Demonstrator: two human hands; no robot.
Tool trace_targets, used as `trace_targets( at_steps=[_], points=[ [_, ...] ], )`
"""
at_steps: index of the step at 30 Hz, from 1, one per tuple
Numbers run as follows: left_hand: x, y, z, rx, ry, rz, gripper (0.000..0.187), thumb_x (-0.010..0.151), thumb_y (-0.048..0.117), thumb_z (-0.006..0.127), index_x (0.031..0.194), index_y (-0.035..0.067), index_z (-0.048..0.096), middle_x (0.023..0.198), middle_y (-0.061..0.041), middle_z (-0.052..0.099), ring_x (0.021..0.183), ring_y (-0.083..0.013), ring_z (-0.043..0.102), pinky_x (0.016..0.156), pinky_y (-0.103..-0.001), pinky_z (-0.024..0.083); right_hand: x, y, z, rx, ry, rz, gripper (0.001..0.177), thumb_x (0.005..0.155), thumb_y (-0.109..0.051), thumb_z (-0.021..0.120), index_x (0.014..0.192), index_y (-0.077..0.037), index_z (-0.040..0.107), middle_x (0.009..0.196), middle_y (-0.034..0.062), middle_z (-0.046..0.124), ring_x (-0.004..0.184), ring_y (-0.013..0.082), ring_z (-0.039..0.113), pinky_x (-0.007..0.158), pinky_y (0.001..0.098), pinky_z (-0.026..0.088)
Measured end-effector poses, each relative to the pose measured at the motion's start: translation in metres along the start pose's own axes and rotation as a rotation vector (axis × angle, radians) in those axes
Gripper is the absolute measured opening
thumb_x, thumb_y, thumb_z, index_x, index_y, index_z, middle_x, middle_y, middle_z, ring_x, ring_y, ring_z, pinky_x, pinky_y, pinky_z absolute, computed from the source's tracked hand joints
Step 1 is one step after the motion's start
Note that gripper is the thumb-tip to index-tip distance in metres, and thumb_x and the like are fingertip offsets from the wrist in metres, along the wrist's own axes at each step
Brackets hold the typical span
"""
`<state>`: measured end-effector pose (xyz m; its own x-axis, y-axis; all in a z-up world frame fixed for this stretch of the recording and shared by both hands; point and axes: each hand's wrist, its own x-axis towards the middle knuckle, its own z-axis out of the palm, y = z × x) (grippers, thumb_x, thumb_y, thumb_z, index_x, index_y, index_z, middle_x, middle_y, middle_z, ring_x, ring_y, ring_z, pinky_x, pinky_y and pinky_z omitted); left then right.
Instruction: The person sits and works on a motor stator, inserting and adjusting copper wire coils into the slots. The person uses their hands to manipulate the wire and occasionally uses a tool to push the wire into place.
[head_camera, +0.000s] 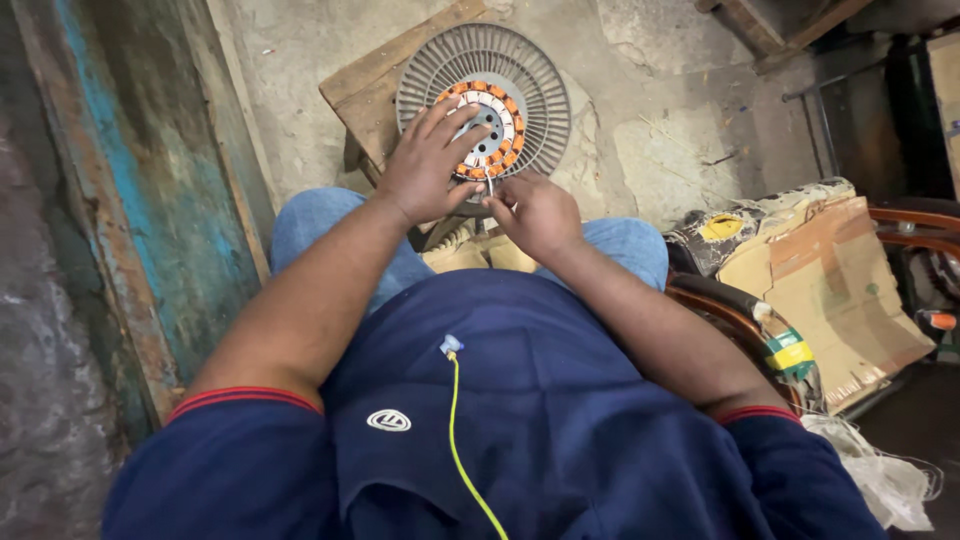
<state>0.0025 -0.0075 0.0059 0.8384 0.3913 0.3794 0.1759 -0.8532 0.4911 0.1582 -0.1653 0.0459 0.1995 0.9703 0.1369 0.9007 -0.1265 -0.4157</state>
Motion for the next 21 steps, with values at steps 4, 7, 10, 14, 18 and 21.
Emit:
trace_targets(
  at_steps=[4, 7, 10, 14, 18, 21],
  points=[
    [0.001, 0.001, -0.003, 0.014, -0.015, -0.005, 0.078, 0.081, 0.038, 0.086, 0.147, 0.014, 0.054, 0.161, -0.01, 0.039, 0.151, -0.0343, 0.029, 0.122, -0.058, 0.025, -0.006, 0.012, 0.013, 0.417, -0.119, 0.179, 0.021, 0.095, -0.025, 0.074, 0.087, -0.006, 0.069, 0.075, 0.0034, 0.069, 0.069, 0.0134, 0.068, 0.061, 0.0323, 0.053],
    [0.001, 0.002, -0.002, 0.016, -0.022, -0.013, 0.078, 0.081, 0.039, 0.086, 0.149, 0.016, 0.053, 0.161, -0.009, 0.039, 0.152, -0.0343, 0.028, 0.122, -0.057, 0.026, -0.015, 0.026, 0.023, 0.644, -0.196, 0.302, 0.022, 0.099, -0.021, 0.072, 0.088, -0.003, 0.067, 0.073, 0.0, 0.066, 0.067, 0.0047, 0.058, 0.059, 0.0267, 0.048],
    [0.003, 0.004, -0.002, 0.044, -0.051, -0.028, 0.079, 0.081, 0.04, 0.086, 0.148, 0.016, 0.053, 0.161, -0.009, 0.039, 0.152, -0.0337, 0.028, 0.122, -0.058, 0.024, -0.022, 0.037, 0.03, 0.712, -0.22, 0.301, 0.019, 0.098, -0.019, 0.071, 0.089, -0.003, 0.069, 0.076, -0.0015, 0.069, 0.069, 0.002, 0.057, 0.062, 0.024, 0.048],
    [0.003, 0.007, -0.005, 0.075, -0.062, -0.021, 0.08, 0.081, 0.041, 0.085, 0.149, 0.016, 0.051, 0.162, -0.009, 0.038, 0.153, -0.0333, 0.026, 0.121, -0.058, 0.025, -0.031, 0.042, 0.037, 0.744, -0.253, 0.25, 0.016, 0.098, -0.017, 0.07, 0.092, -0.002, 0.072, 0.081, -0.0008, 0.072, 0.071, 0.0025, 0.056, 0.063, 0.0241, 0.047],
    [0.01, 0.012, 0.001, 0.149, -0.159, -0.115, 0.081, 0.074, 0.042, 0.087, 0.144, 0.017, 0.054, 0.157, -0.009, 0.04, 0.147, -0.0355, 0.027, 0.111, -0.06, 0.028, -0.037, 0.046, 0.032, 0.691, -0.153, 0.013, 0.014, 0.098, -0.015, 0.07, 0.097, -0.002, 0.075, 0.088, -0.0006, 0.073, 0.08, 0.0037, 0.065, 0.072, 0.0232, 0.052],
    [0.012, 0.01, 0.013, 0.293, -0.133, -0.01, 0.062, 0.074, 0.038, 0.083, 0.13, 0.017, 0.066, 0.14, -0.009, 0.057, 0.138, -0.0288, 0.046, 0.112, -0.057, 0.036, -0.038, 0.044, 0.029, 0.675, -0.182, 0.253, 0.015, 0.097, -0.016, 0.07, 0.098, -0.002, 0.075, 0.075, 0.0005, 0.065, 0.065, 0.0053, 0.053, 0.058, 0.0242, 0.043]
  ],
)
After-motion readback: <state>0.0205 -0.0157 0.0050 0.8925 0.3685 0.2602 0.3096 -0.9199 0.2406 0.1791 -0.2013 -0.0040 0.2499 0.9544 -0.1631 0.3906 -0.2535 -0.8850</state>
